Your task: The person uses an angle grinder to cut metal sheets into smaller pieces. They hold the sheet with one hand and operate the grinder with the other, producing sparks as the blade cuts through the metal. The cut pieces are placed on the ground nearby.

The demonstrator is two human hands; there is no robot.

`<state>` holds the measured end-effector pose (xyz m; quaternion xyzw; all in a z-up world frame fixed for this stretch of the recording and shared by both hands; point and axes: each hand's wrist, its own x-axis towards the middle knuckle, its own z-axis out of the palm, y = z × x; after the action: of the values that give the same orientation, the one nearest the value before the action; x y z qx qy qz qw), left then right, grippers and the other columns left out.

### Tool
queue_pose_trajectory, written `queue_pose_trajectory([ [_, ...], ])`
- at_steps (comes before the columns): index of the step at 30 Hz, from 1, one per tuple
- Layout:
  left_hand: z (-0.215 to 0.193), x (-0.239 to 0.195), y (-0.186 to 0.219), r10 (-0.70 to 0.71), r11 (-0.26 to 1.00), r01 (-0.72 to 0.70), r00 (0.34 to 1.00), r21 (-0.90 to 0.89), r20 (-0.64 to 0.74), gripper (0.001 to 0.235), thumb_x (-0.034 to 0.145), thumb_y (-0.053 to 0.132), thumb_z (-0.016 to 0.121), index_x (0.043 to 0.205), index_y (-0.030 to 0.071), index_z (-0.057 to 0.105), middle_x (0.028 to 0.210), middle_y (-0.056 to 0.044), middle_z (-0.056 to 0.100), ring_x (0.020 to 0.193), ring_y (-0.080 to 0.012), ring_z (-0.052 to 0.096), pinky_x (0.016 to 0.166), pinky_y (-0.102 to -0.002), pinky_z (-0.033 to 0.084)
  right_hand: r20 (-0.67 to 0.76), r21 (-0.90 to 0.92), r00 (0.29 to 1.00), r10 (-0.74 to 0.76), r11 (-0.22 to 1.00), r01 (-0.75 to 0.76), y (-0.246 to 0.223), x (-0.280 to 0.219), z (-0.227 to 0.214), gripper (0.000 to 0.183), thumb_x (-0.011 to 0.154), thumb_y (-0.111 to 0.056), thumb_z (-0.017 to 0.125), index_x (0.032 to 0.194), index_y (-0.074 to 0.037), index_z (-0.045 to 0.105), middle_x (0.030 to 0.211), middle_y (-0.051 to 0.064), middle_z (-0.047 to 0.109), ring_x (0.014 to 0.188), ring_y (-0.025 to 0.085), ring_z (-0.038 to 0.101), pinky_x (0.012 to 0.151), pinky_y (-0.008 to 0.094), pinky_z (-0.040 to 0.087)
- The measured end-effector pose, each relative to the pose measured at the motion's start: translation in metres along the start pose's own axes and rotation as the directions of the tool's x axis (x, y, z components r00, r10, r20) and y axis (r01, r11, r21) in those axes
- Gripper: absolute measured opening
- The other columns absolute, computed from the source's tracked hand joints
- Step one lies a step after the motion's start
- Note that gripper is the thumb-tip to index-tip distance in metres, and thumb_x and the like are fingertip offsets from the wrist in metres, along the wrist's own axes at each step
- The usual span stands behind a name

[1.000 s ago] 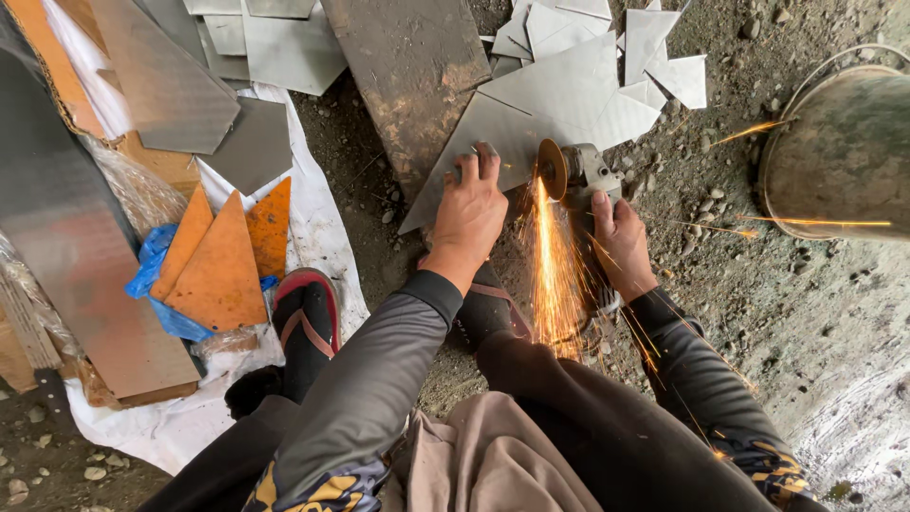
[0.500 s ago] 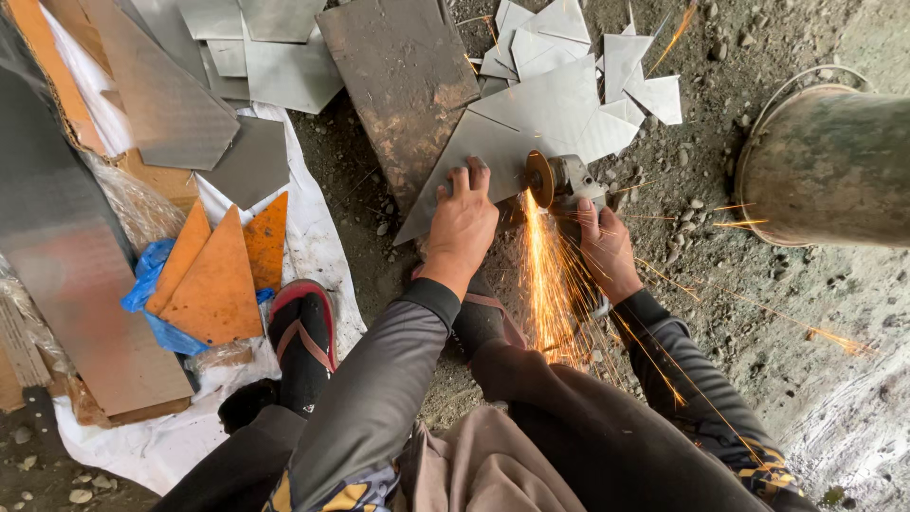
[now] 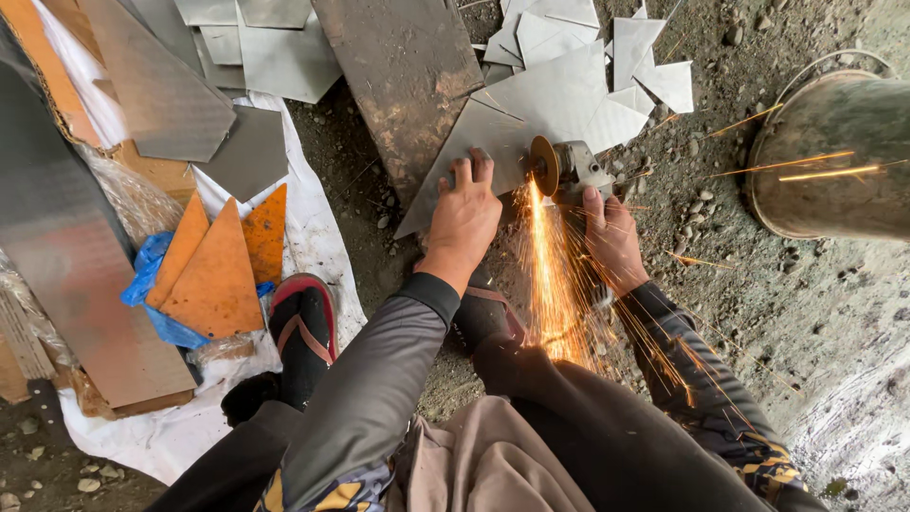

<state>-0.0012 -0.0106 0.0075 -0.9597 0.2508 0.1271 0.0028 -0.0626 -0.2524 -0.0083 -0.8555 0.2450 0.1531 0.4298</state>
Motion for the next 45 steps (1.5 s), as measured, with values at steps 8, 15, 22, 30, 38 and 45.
queue_pose_trajectory([
  [8, 0.001, -0.002, 0.001, -0.014, 1.000, 0.014, 1.000, -0.005, -0.018, 0.025, 0.086, 0.019, 0.069, 0.100, 0.001, 0.080, 0.145, -0.018, 0.044, 0.120, -0.0351, 0.051, 0.091, -0.042, 0.058, -0.025, -0.043, 0.998, -0.049, 0.998, 0.048, 0.006, -0.003, -0.002, 0.068, 0.106, -0.058, 0.048, 0.111, 0.008, 0.064, 0.096, 0.021, 0.069, 0.089, 0.023, 0.065, 0.080, 0.041, 0.051],
  [15, -0.004, 0.000, 0.000, -0.003, 1.000, 0.003, 0.999, 0.014, 0.037, 0.024, 0.086, 0.020, 0.069, 0.098, 0.002, 0.080, 0.146, -0.019, 0.043, 0.120, -0.0358, 0.051, 0.092, -0.042, 0.058, -0.017, -0.245, 0.999, 0.046, 0.968, -0.049, 0.010, -0.003, -0.005, 0.071, 0.107, -0.059, 0.046, 0.089, 0.008, 0.056, 0.075, 0.026, 0.058, 0.072, 0.031, 0.058, 0.069, 0.048, 0.048],
  [22, -0.006, -0.001, 0.000, -0.005, 0.999, 0.005, 1.000, -0.043, 0.008, 0.027, 0.083, 0.018, 0.070, 0.101, 0.001, 0.079, 0.144, -0.018, 0.043, 0.119, -0.0361, 0.051, 0.089, -0.044, 0.059, -0.032, -0.132, 0.991, -0.132, 0.983, 0.127, 0.018, -0.007, -0.005, 0.070, 0.104, -0.062, 0.046, 0.097, 0.006, 0.060, 0.078, 0.021, 0.064, 0.072, 0.028, 0.063, 0.068, 0.045, 0.050],
  [30, -0.002, -0.002, -0.001, 0.010, 0.999, -0.010, 1.000, 0.043, -0.008, 0.025, 0.086, 0.017, 0.069, 0.101, 0.000, 0.079, 0.144, -0.019, 0.045, 0.120, -0.0359, 0.051, 0.088, -0.041, 0.059, 0.000, -0.257, 1.000, 0.021, 0.966, -0.021, 0.004, 0.003, -0.004, 0.074, 0.108, -0.060, 0.041, 0.099, 0.009, 0.063, 0.084, 0.029, 0.065, 0.079, 0.034, 0.064, 0.074, 0.047, 0.049],
  [38, 0.002, -0.002, 0.001, -0.006, 1.000, 0.007, 0.999, 0.025, -0.047, 0.027, 0.085, 0.018, 0.069, 0.101, 0.000, 0.079, 0.144, -0.019, 0.045, 0.119, -0.0357, 0.051, 0.087, -0.042, 0.059, 0.001, -0.148, 0.999, 0.041, 0.988, -0.040, -0.010, 0.006, -0.002, 0.067, 0.108, -0.057, 0.046, 0.114, 0.007, 0.067, 0.100, 0.019, 0.072, 0.094, 0.023, 0.067, 0.084, 0.040, 0.051],
  [45, -0.003, -0.001, 0.000, 0.021, 1.000, -0.021, 1.000, 0.013, 0.022, 0.024, 0.087, 0.018, 0.069, 0.100, 0.000, 0.079, 0.146, -0.020, 0.043, 0.120, -0.0368, 0.050, 0.089, -0.042, 0.060, -0.010, -0.169, 0.996, 0.093, 0.981, -0.093, -0.002, 0.004, -0.004, 0.068, 0.108, -0.058, 0.048, 0.113, 0.008, 0.066, 0.099, 0.020, 0.072, 0.094, 0.026, 0.068, 0.084, 0.040, 0.052],
])
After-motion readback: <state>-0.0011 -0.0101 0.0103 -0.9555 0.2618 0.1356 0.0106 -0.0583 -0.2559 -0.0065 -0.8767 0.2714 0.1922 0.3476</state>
